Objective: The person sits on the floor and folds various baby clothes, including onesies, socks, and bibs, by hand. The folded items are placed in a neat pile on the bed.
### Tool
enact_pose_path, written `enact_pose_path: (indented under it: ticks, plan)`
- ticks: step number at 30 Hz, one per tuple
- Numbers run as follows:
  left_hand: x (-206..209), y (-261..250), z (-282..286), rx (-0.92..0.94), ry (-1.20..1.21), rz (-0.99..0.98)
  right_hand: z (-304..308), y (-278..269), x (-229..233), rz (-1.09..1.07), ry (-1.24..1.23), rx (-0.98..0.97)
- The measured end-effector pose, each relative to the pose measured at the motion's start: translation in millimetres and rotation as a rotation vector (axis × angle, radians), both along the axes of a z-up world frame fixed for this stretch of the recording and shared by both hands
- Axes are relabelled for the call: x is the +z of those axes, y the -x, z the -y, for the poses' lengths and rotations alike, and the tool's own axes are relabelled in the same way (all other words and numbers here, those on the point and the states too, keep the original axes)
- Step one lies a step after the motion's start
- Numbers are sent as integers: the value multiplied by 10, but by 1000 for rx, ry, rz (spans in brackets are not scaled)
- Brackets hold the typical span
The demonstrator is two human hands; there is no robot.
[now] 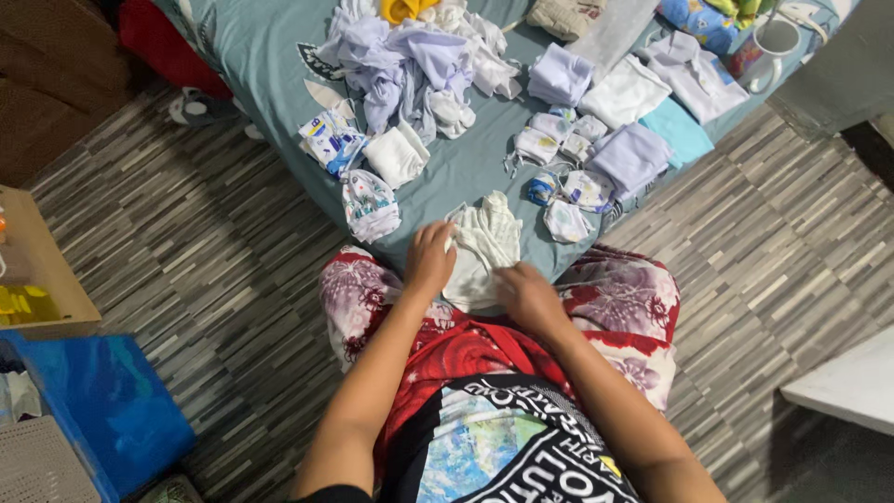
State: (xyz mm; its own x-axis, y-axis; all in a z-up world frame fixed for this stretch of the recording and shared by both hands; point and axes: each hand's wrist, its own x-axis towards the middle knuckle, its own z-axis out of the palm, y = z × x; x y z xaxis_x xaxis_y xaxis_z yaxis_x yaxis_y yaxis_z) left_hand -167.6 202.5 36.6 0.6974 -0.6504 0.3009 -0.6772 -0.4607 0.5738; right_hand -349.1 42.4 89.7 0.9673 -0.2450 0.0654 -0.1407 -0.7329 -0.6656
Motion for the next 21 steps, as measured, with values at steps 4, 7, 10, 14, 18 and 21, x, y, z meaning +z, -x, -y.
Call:
enact_pose_path:
  ticks: [4,7,10,14,18,21]
  plan:
    - [-27,-105,100,76,-132,-91,-185,-103,-117,-39,167,214]
    - [-35,-101,57,119,-106,-216,-137,-95,-180,-57,264,216]
    - [4,-104,-85,204,30,-388,-76,-11,-164,-96,275,198]
    - [152,-158,-223,283,137,-430,-13,93,46,-274,306,188]
    - [418,-111,-282,278,261,-688,141,203,396,-108,131,-34]
    - [749,-84,-301,95,580,-835,282,262,646,71,-120,-224]
